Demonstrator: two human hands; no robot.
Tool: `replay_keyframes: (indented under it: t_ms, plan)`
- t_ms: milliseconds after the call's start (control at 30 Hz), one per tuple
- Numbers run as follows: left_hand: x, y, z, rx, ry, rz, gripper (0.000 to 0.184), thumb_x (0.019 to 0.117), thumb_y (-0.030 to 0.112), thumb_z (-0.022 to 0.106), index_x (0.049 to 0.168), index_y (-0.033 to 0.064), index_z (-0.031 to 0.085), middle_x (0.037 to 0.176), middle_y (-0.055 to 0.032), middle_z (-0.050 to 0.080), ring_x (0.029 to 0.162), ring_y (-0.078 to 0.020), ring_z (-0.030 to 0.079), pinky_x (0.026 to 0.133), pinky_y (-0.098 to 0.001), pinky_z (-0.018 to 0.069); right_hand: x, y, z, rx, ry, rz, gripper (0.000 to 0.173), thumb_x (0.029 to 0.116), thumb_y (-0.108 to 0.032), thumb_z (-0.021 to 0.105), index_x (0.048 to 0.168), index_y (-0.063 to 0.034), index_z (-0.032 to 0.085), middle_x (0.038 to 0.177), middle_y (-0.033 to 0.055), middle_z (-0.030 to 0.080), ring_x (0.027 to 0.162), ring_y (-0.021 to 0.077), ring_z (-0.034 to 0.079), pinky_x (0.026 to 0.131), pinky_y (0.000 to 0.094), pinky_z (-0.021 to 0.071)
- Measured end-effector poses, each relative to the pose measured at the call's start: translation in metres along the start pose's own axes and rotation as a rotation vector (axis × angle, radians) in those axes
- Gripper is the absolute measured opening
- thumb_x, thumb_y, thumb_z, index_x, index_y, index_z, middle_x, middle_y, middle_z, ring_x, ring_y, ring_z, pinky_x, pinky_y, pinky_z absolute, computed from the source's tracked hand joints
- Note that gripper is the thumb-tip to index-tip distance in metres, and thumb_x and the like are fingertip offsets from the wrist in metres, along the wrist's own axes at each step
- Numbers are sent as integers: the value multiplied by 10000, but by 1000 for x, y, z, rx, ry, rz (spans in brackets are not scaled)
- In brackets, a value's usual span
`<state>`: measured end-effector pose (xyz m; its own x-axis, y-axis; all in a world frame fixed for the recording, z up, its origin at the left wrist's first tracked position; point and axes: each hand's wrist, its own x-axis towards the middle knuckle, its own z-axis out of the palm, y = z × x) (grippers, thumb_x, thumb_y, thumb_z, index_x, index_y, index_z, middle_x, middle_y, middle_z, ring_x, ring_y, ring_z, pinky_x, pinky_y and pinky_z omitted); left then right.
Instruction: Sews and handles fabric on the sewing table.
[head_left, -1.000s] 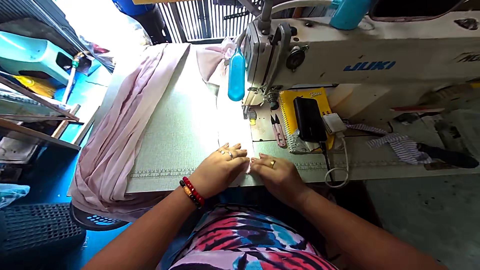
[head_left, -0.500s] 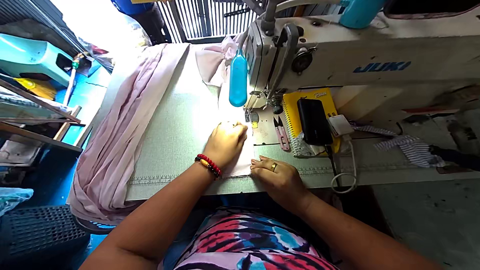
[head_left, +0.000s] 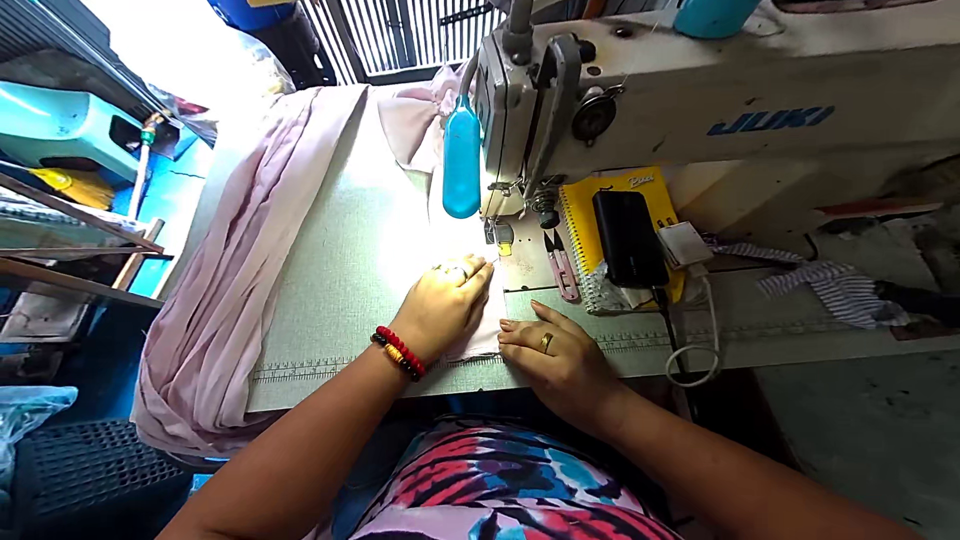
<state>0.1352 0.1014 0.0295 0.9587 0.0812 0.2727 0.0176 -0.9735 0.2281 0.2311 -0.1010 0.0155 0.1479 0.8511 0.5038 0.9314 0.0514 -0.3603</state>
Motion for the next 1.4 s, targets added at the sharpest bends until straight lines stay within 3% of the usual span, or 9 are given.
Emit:
replay_keyframes:
  t_ms: [100, 233, 433, 600, 767, 1100, 1233, 1400]
  plan:
    - [1, -3, -1, -44, -10, -13, 394, 1010, 197, 500, 1323, 41, 680, 1370, -121, 663, 1299, -275, 616, 1070, -462, 486, -3, 0, 0, -19, -4, -1, 226, 1011, -139, 554, 994, -150, 779, 1096, 7, 777, 1190, 230, 682, 1111, 555, 438]
    - [4, -8, -1, -29, -4, 22, 375, 999, 185, 520, 1297, 39, 694, 1333, -129, 679, 1244, -280, 647, 1038, -452, 506, -3, -1, -1, -27, -16, 3, 263, 1045, -253, 537, 1005, -148, 774, 1108, 6, 773, 1181, 220, 684, 1111, 576, 421]
    - [11, -14, 0, -41, 29, 42, 354, 1003, 186, 519, 1252, 30, 716, 1270, -145, 697, 1199, -287, 660, 1023, -440, 512, 1, -1, -1, -58, -39, 4, 264, 1040, -239, 536, 1019, -143, 781, 1113, 15, 773, 1173, 214, 691, 1110, 569, 427]
    - [16, -23, 0, -62, 27, 40, 380, 1011, 203, 499, 1283, 35, 704, 1300, -153, 684, 1243, -305, 633, 1061, -449, 482, 7, 4, -1, -93, -70, 17, 322, 1052, -298, 510, 1061, -125, 781, 1150, 33, 766, 1193, 223, 686, 1115, 590, 420]
    - [27, -39, 0, -138, 23, 25, 357, 1024, 189, 482, 1228, 23, 722, 1296, -152, 691, 1257, -310, 630, 1075, -459, 476, 18, 19, 2, -64, -96, 31, 356, 1053, -351, 501, 1099, -135, 781, 1214, 20, 750, 1297, 229, 623, 1163, 643, 339]
    - [15, -32, -10, -123, -70, -90, 461, 1050, 313, 461, 1400, 56, 617, 1476, -123, 576, 1376, -298, 535, 1134, -492, 415, 22, 20, 5, -78, -85, 70, 347, 1045, -348, 509, 1123, -153, 785, 1253, 24, 733, 1411, 282, 514, 1189, 676, 257]
    - [20, -35, -9, -135, -45, -87, 463, 1040, 317, 475, 1386, 48, 625, 1410, -127, 626, 1327, -318, 569, 1109, -494, 429, 26, 24, 7, -80, -91, 83, 348, 1034, -372, 519, 1090, -162, 791, 1263, 34, 726, 1448, 302, 466, 1196, 704, 200]
    - [25, -34, -9, -129, -55, -139, 493, 1053, 377, 449, 1394, 68, 625, 1390, -147, 627, 1346, -324, 546, 1140, -495, 397, 33, 28, 6, -93, -134, 131, 389, 1030, -422, 518, 1167, -170, 779, 1356, 50, 675, 1495, 320, 390, 1214, 692, 166]
